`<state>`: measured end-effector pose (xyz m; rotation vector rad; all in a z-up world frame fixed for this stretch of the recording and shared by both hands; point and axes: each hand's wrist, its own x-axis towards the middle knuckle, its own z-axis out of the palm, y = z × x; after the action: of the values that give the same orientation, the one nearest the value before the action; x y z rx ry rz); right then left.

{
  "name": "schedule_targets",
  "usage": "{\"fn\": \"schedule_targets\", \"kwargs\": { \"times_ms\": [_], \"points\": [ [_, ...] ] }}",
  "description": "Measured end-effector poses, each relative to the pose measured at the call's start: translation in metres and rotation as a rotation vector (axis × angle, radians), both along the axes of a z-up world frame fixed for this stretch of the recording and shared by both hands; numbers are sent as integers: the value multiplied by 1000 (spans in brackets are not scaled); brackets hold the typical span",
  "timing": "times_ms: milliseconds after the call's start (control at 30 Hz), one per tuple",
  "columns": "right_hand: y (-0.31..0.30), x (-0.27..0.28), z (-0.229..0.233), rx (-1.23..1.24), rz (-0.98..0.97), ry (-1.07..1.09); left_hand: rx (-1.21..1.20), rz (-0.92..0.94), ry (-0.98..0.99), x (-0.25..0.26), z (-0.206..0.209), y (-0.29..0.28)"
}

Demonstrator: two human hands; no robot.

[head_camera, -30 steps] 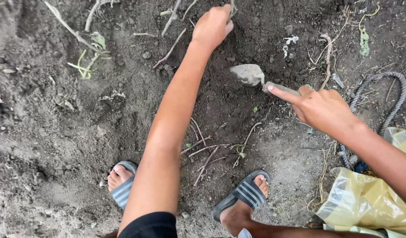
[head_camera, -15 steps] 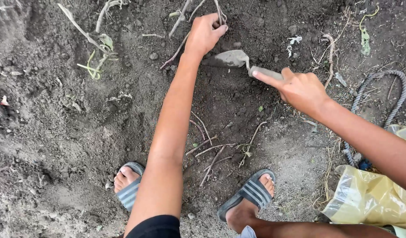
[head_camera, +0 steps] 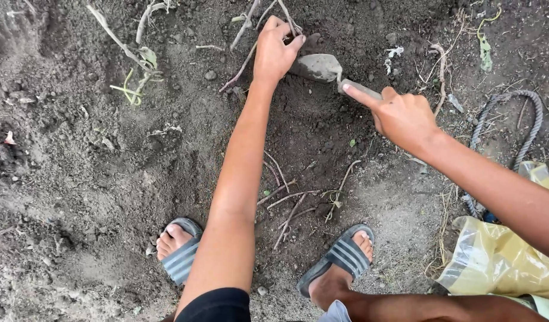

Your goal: Planting plant cuttings into the soil using a hand trowel to dig small holes.

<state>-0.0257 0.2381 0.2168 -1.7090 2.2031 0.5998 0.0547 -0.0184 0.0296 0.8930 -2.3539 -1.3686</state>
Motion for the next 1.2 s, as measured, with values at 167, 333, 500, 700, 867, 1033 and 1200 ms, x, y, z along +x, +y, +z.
{"fn": "schedule_targets", "kwargs": {
  "times_ms": [167, 333, 500, 700, 867, 1033, 1200],
  "points": [
    [-7, 7, 14, -31, -143, -135, -81, 31, 80, 3, -7, 5],
    [4, 16, 64, -18, -401, -366, -166, 39, 158, 5, -4, 12],
    [45, 17, 87, 15, -721, -355, -189, -24, 64, 15, 13, 18],
    [23, 46, 69, 90, -894, -486, -398, -83, 0, 21, 19, 30],
    [-13, 19, 5, -96, -550, -426, -512, -69, -66, 17, 19, 34],
    [-49, 14, 7, -110, -209, -11, -596, -38, -91, 17, 11, 41],
    [-34, 7, 29, 239, -71, 313, -764, -159, -418, 14, 26, 39]
  ]
}}
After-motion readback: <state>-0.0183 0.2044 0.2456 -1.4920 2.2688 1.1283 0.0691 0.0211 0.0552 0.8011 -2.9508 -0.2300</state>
